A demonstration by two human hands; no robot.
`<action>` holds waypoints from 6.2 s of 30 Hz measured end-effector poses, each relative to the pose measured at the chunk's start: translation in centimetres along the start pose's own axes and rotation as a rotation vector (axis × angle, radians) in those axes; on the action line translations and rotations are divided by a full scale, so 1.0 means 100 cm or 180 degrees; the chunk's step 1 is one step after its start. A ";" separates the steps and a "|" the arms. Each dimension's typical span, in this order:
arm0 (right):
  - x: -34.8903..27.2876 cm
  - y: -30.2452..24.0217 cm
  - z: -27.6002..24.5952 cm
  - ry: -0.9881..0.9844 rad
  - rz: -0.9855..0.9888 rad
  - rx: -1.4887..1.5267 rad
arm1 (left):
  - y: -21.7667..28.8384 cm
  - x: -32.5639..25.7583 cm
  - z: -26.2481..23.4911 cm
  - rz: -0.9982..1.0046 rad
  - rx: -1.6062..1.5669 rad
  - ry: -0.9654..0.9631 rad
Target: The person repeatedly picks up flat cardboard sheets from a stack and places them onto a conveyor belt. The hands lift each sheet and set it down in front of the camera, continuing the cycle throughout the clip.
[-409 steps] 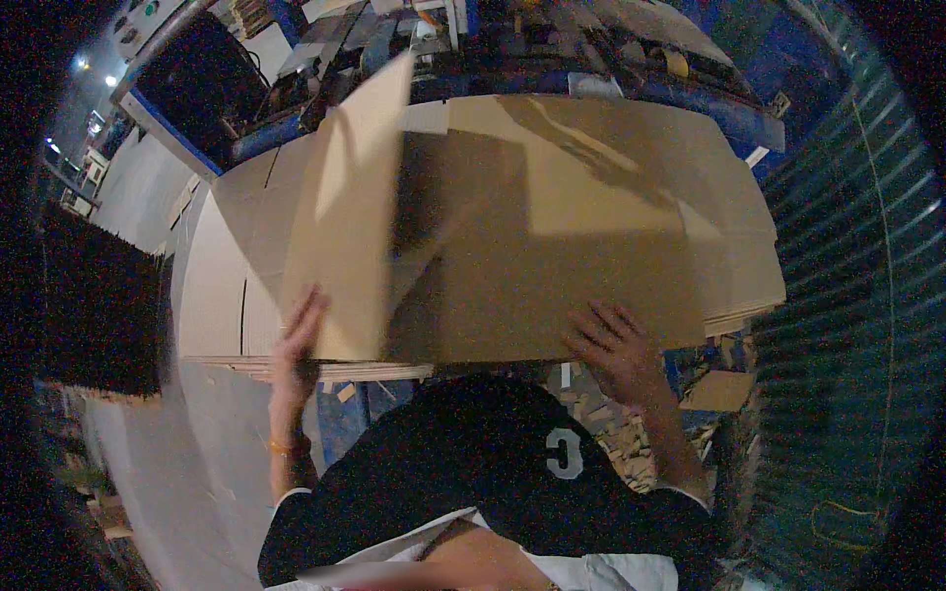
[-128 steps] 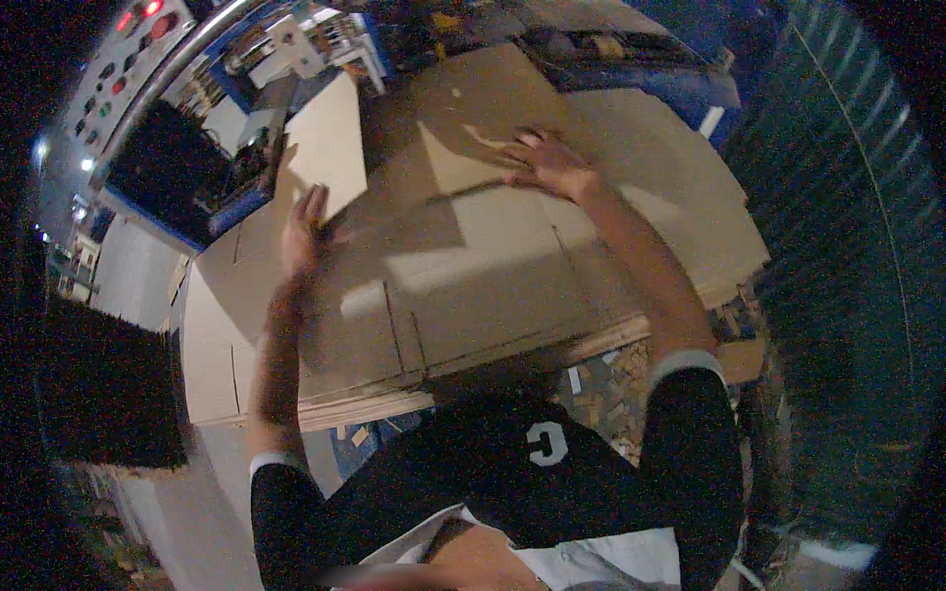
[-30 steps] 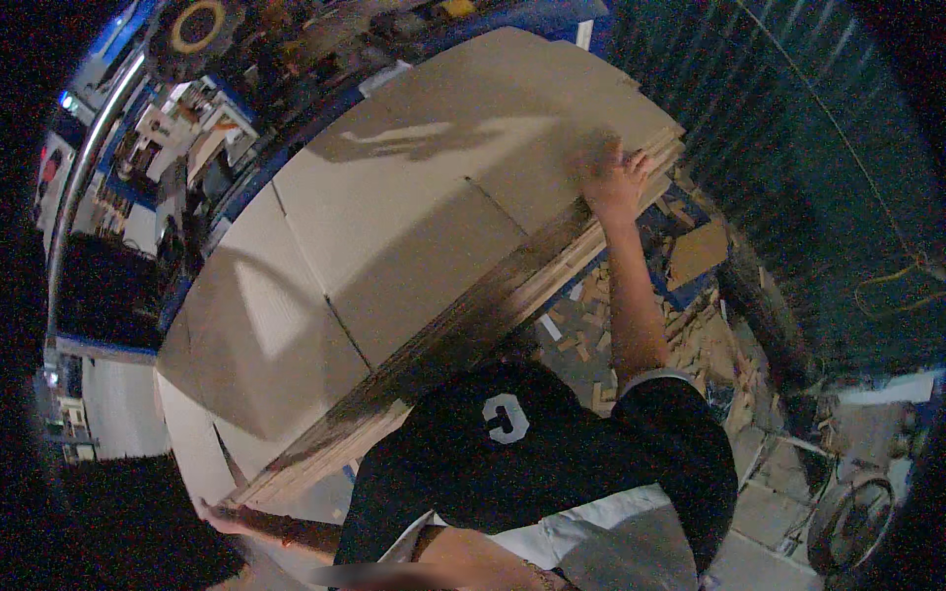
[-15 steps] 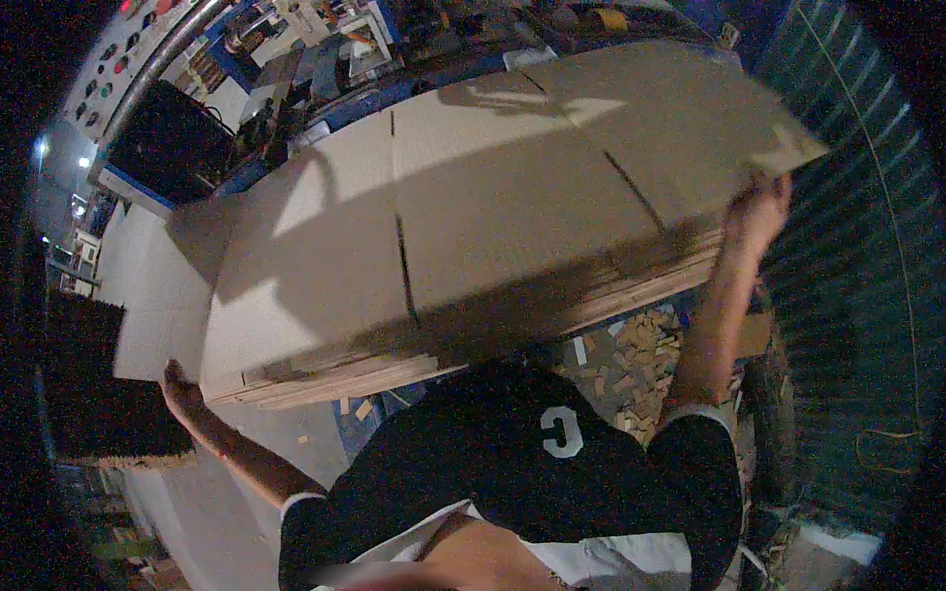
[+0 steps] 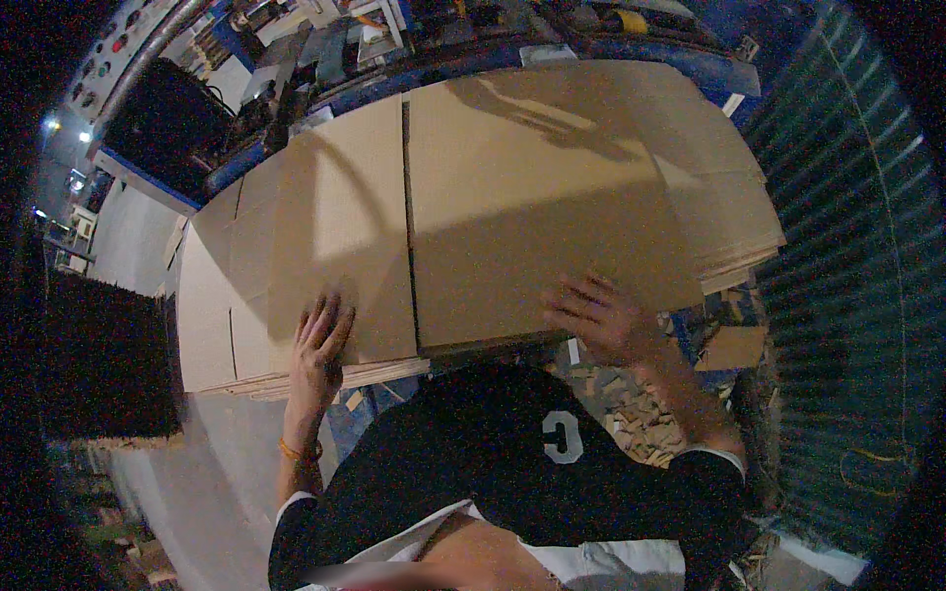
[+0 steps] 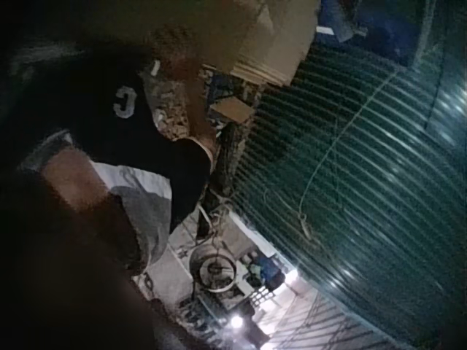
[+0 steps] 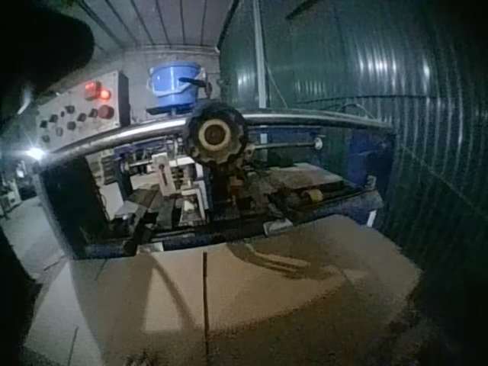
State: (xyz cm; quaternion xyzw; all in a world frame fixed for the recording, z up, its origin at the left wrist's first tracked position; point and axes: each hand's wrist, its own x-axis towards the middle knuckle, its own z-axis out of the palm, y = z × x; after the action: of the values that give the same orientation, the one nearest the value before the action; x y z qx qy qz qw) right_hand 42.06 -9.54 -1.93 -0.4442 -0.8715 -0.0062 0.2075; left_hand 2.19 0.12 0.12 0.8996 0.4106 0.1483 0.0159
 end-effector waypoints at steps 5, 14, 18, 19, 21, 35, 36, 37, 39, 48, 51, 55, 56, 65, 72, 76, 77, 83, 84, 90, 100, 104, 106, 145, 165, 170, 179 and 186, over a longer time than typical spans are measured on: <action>0.016 0.032 -0.002 -0.0308 0.0005 -0.0401 | -0.014 0.015 -0.003 -0.0036 0.0077 0.0006; 0.093 0.140 0.001 -0.0740 0.0196 -0.0944 | -0.073 0.087 0.007 -0.0008 -0.0065 0.0477; 0.139 0.170 -0.001 -0.0945 0.1137 -0.0449 | -0.106 0.144 0.028 0.0035 -0.0094 0.0631; 0.152 0.174 0.001 -0.0889 0.1260 -0.0596 | -0.114 0.163 0.032 -0.0001 0.0014 0.0624; 0.172 0.175 0.009 -0.0589 0.1403 -0.1003 | -0.123 0.196 0.036 -0.0180 0.0244 0.0512; -0.064 0.105 -0.025 0.1161 0.4418 -0.1763 | -0.241 -0.105 0.002 -0.2925 0.1259 0.3243; -0.075 0.104 -0.019 0.0908 0.5047 -0.1496 | -0.253 -0.137 0.010 -0.3236 0.0960 0.3079; -0.081 0.105 -0.013 0.1145 0.4749 -0.1692 | -0.262 -0.163 0.019 -0.3661 0.0830 0.2935; -0.080 0.108 -0.004 0.1174 0.4654 -0.1987 | -0.275 -0.181 0.042 -0.4594 0.0224 0.2619; -0.055 0.124 -0.011 0.4737 0.3067 -0.0284 | -0.261 -0.147 0.001 -0.4167 -0.1321 0.3388; -0.043 0.137 -0.028 0.5839 0.2701 0.2144 | -0.275 -0.157 -0.016 -0.3278 -0.2290 0.4076; -0.030 0.116 -0.085 0.5092 0.2776 0.2354 | -0.278 -0.157 -0.024 -0.2043 -0.4050 0.3651; -0.029 0.100 -0.100 0.4979 0.2560 0.2088 | -0.267 -0.153 -0.027 -0.2371 -0.4248 0.3774; 0.008 -0.050 -0.031 0.1590 0.0460 0.0271 | -0.085 -0.102 -0.036 -0.2228 -0.2560 0.2700; 0.021 -0.024 0.001 0.0017 -0.0017 -0.0234 | -0.016 -0.020 -0.001 -0.0353 -0.0059 0.0102; 0.017 0.005 0.008 -0.0302 0.0030 -0.0360 | -0.022 -0.004 -0.007 -0.0254 0.0105 -0.0066; 0.017 0.014 0.008 -0.0400 0.0036 -0.0451 | -0.027 -0.001 -0.007 -0.0228 0.0124 -0.0056; 0.056 0.084 -0.006 -0.0730 0.0379 -0.0785 | -0.055 0.034 0.006 -0.0168 0.0038 0.0119; 0.063 0.091 -0.008 -0.0706 0.0423 -0.0826 | -0.060 0.043 0.008 -0.0113 0.0034 0.0179; 0.104 0.113 0.009 -0.0547 -0.0316 -0.1102 | -0.099 0.085 0.008 0.0048 -0.0268 0.0622; 0.103 0.152 -0.003 -0.0737 0.0265 -0.1031 | -0.086 0.076 0.007 0.0022 0.0013 0.0571; 0.110 0.159 0.001 -0.1021 0.0481 -0.0759 | -0.086 0.097 0.015 -0.0286 -0.0507 0.0879; 0.127 0.172 0.005 -0.0921 0.0511 -0.0609 | -0.095 0.125 0.024 -0.0248 -0.0605 0.1134; -0.090 0.174 -0.012 0.2524 0.3989 -0.1242 | -0.174 -0.075 -0.074 -0.3185 -0.2103 0.4297; -0.028 -0.025 -0.074 0.2599 0.1393 -0.0001 | -0.120 -0.105 -0.045 -0.2623 -0.2670 0.2986; 0.001 -0.025 0.002 0.0088 0.0143 -0.0054 | -0.029 -0.037 -0.001 -0.0746 -0.1130 0.0883; 0.020 0.014 0.010 -0.0231 -0.0004 -0.0024 | -0.022 0.001 0.005 -0.0015 0.0101 0.0002; 0.059 0.103 0.008 -0.0623 0.0117 -0.0802 | -0.044 0.044 0.003 0.0167 0.0018 0.0382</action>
State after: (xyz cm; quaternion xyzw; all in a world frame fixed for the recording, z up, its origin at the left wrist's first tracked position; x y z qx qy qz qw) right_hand 46.68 1.42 -2.31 -0.4811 -0.8716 -0.0683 0.0643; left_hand 1.73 6.30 0.27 0.8996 0.3875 0.2011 -0.0152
